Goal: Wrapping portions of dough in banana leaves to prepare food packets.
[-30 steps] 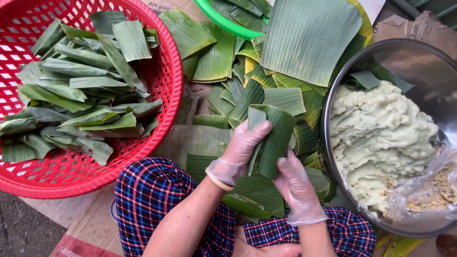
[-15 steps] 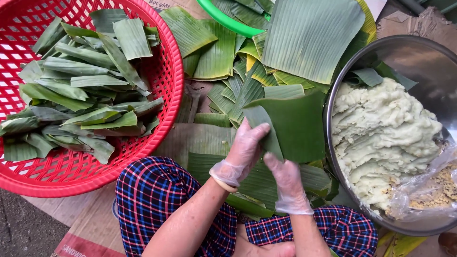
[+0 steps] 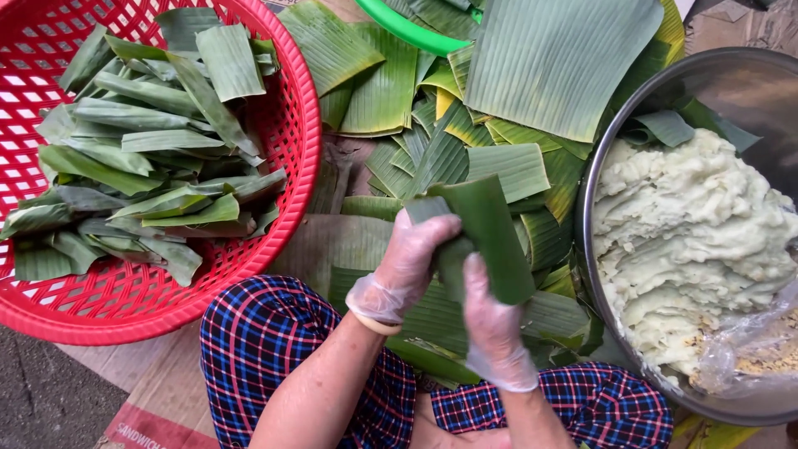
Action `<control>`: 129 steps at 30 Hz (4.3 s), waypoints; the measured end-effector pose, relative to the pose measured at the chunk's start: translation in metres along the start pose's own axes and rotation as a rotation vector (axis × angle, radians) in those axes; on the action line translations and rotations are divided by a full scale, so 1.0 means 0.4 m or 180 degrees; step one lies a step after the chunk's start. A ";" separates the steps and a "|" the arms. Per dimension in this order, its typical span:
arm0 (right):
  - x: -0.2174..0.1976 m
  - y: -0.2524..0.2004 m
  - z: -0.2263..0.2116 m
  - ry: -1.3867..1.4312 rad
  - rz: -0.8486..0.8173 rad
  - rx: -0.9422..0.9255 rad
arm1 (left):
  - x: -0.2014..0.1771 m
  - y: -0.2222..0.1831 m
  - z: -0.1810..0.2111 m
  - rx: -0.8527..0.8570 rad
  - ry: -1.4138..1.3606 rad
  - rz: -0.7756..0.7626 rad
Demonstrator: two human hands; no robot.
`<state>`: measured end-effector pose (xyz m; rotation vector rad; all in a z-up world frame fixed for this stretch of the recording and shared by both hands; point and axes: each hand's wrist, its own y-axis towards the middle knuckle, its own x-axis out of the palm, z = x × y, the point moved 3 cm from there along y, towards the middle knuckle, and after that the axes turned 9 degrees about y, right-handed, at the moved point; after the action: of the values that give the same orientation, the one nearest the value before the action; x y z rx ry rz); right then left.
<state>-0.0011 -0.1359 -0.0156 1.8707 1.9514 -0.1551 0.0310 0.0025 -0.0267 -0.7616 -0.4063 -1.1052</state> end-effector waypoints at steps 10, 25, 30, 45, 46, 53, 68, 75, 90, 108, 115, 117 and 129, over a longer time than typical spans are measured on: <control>0.019 0.030 -0.119 0.1485 -0.0277 0.1857 | 0.049 -0.040 0.098 0.0054 0.0079 -0.0245; 0.007 0.063 -0.139 0.0179 -0.1108 0.0333 | 0.058 -0.078 0.112 0.0468 0.0021 -0.0073; -0.013 0.020 -0.095 0.0337 -0.0962 0.2367 | 0.005 -0.042 0.013 -0.0421 0.0082 0.0179; -0.002 0.010 -0.079 0.1067 -0.0465 0.1355 | 0.060 -0.083 0.048 0.0090 0.0362 -0.0377; -0.001 0.000 -0.060 0.1075 -0.0464 0.1358 | 0.058 -0.080 0.041 0.0088 0.0370 -0.0375; -0.004 0.050 -0.119 -0.0140 -0.1041 0.0717 | 0.045 -0.066 0.061 -0.0050 -0.0048 -0.0284; 0.043 0.040 -0.140 -0.0042 -0.1644 0.1375 | 0.022 -0.017 0.053 0.0322 0.0066 0.0430; 0.059 -0.011 -0.017 0.0222 -0.1023 0.2589 | -0.012 -0.020 0.024 -0.0302 -0.0231 0.0313; 0.055 0.030 -0.081 -0.0004 -0.1373 0.0153 | -0.018 -0.043 0.133 0.0384 0.0811 0.1176; -0.512 0.248 0.329 -0.0739 -0.1698 0.2354 | 0.069 -0.002 0.148 -0.0037 -0.0238 0.1039; -0.673 0.079 0.282 -0.0989 -0.1330 0.1670 | 0.053 -0.056 0.138 -0.0135 -0.0221 0.0348; -0.708 0.085 0.246 -0.1196 -0.1510 0.1750 | 0.036 -0.064 0.140 -0.0088 -0.0341 0.0168; -0.684 0.104 -0.059 0.1039 0.0505 0.1478 | 0.526 -0.088 -0.220 -0.0203 0.1092 -0.1554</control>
<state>0.0332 -0.3769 0.1181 2.4751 2.0959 -0.2910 0.0797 -0.2057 0.0602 -0.5220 -0.2697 -1.6832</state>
